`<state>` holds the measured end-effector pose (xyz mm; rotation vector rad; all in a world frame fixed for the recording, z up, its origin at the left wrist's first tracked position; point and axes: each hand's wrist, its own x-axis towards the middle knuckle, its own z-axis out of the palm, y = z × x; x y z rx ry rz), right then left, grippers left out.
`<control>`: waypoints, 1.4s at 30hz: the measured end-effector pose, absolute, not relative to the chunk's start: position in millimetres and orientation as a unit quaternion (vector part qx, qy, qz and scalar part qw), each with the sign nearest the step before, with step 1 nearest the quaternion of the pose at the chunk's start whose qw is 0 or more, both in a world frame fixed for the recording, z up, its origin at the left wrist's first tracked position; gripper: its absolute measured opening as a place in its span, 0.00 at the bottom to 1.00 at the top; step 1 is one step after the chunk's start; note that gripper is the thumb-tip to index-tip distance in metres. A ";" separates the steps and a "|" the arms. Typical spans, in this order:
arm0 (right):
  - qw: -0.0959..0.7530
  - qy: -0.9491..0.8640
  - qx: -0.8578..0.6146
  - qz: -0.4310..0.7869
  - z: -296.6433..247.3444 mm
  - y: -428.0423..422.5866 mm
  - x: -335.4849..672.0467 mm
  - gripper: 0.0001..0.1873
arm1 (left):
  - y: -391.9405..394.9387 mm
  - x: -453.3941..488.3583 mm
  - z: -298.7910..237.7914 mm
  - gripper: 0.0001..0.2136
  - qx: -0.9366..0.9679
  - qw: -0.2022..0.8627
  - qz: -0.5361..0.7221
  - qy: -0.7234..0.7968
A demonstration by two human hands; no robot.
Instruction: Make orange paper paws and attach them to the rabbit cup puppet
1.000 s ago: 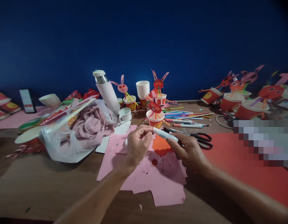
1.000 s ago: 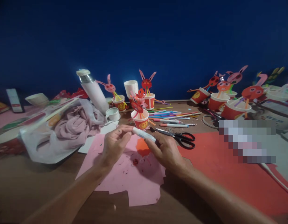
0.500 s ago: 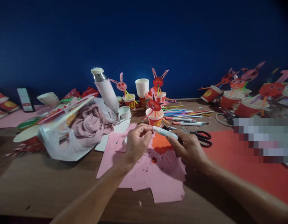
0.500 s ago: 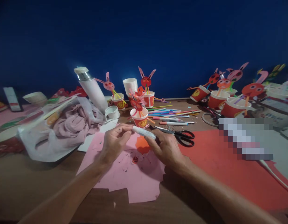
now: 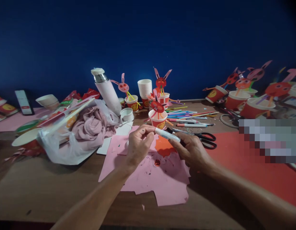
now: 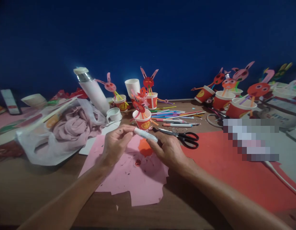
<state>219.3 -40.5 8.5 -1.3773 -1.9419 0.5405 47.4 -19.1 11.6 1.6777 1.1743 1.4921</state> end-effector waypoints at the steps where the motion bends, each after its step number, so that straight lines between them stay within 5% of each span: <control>1: 0.345 -0.750 -0.527 0.204 8.1 -40.0 219.4 0.16 | -19.0 47.4 11.1 0.08 0.630 0.300 0.564 0.442; 34: 0.350 -0.727 -0.545 0.229 5.7 -38.6 218.9 0.16 | -16.1 45.6 10.6 0.05 0.622 0.319 0.520 0.491; 42: 0.387 -0.669 -0.545 0.325 2.7 -36.2 218.5 0.19 | -17.2 47.7 20.5 0.03 0.504 0.438 0.537 0.516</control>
